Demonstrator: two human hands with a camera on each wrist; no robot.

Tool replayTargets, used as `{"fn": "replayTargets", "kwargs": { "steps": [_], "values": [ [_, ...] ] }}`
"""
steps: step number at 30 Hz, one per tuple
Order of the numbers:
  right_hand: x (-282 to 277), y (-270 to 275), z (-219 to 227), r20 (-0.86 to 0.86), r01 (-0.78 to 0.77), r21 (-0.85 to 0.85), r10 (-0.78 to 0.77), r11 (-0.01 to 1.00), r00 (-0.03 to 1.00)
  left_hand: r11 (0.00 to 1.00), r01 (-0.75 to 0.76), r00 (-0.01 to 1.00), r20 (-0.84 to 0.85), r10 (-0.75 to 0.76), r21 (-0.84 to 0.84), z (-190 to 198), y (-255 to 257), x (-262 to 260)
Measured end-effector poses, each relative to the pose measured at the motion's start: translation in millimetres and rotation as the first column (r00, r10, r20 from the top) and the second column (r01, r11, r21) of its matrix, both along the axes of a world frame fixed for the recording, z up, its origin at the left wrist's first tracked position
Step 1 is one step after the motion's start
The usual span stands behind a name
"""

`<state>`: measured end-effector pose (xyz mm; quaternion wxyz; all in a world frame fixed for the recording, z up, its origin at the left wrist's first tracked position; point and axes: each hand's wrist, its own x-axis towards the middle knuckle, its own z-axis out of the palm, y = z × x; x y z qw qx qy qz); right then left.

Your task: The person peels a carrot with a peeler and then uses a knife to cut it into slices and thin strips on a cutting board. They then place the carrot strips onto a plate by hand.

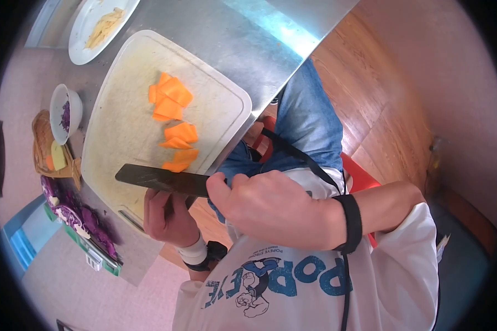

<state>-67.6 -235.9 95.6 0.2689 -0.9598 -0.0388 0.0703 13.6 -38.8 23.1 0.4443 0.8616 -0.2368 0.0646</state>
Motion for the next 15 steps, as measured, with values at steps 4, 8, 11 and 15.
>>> {"fn": "replayTargets", "kwargs": {
  "steps": [4,8,11,15],
  "values": [
    [4.6,-6.2,5.1,-0.061,-0.024,-0.002,0.024,1.0,0.998,1.0,0.004,1.0,0.021,-0.004,0.006,1.8,-4.5,1.3],
    [12.1,-7.5,2.8,-0.047,-0.034,0.018,0.035,0.999,0.998,0.999,0.001,0.999,0.044,0.001,-0.034,-2.2,-7.9,2.1],
    [22.8,-4.4,-1.3,-0.009,-0.029,0.035,0.029,0.999,1.0,0.999,0.005,0.999,0.038,-0.004,-0.041,-0.2,-7.3,2.2],
    [21.4,5.1,-4.8,0.007,-0.034,-0.009,0.034,0.999,0.999,0.997,0.007,1.0,0.024,-0.005,-0.082,-4.5,-5.9,2.2]
  ]
}}
